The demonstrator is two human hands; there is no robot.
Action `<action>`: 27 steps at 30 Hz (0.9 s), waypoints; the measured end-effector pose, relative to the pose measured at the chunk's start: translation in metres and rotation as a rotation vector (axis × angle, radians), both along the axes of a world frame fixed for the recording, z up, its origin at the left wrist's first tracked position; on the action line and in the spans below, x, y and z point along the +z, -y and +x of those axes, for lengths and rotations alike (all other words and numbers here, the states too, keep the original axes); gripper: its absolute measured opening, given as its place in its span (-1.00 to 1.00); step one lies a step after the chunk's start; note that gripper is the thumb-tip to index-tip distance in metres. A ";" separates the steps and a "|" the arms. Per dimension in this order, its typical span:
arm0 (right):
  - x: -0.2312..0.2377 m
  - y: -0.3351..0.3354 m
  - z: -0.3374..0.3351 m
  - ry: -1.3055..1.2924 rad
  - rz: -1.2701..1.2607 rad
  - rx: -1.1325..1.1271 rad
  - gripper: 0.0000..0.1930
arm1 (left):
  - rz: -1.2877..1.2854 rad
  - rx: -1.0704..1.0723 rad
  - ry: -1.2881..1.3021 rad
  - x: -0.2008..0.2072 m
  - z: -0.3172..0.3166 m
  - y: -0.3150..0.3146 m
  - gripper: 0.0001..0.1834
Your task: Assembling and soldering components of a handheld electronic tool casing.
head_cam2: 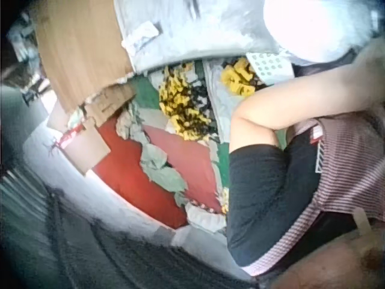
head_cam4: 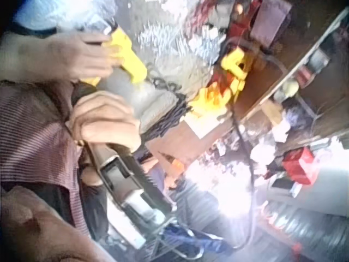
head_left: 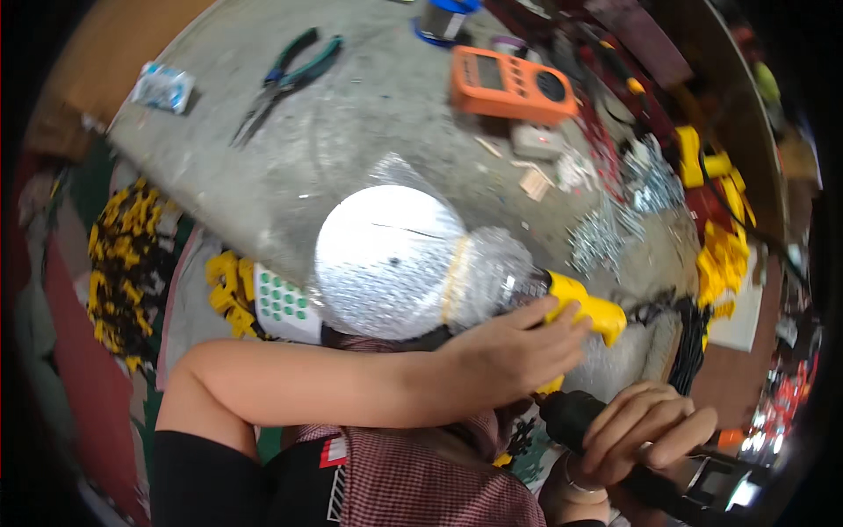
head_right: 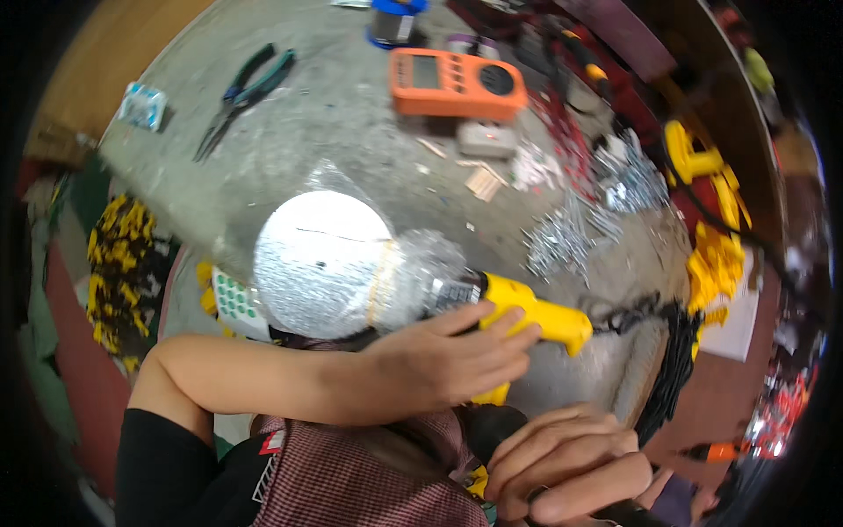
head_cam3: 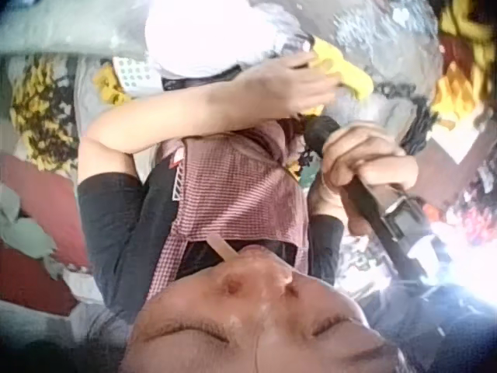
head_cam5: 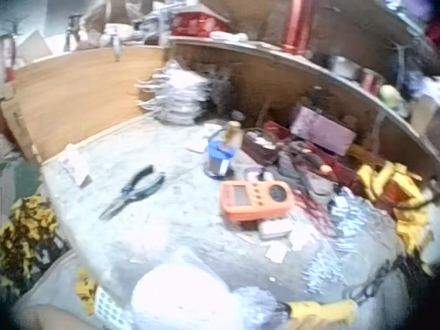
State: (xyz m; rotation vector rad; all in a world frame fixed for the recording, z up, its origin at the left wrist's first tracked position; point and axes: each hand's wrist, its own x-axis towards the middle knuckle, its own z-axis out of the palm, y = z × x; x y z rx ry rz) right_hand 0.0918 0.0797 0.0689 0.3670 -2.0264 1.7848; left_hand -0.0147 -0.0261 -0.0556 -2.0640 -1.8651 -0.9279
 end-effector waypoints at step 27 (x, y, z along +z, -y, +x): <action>-0.002 -0.045 0.007 0.035 -0.100 0.411 -0.40 | 0.061 0.122 -0.030 -0.009 0.015 -0.005 -0.85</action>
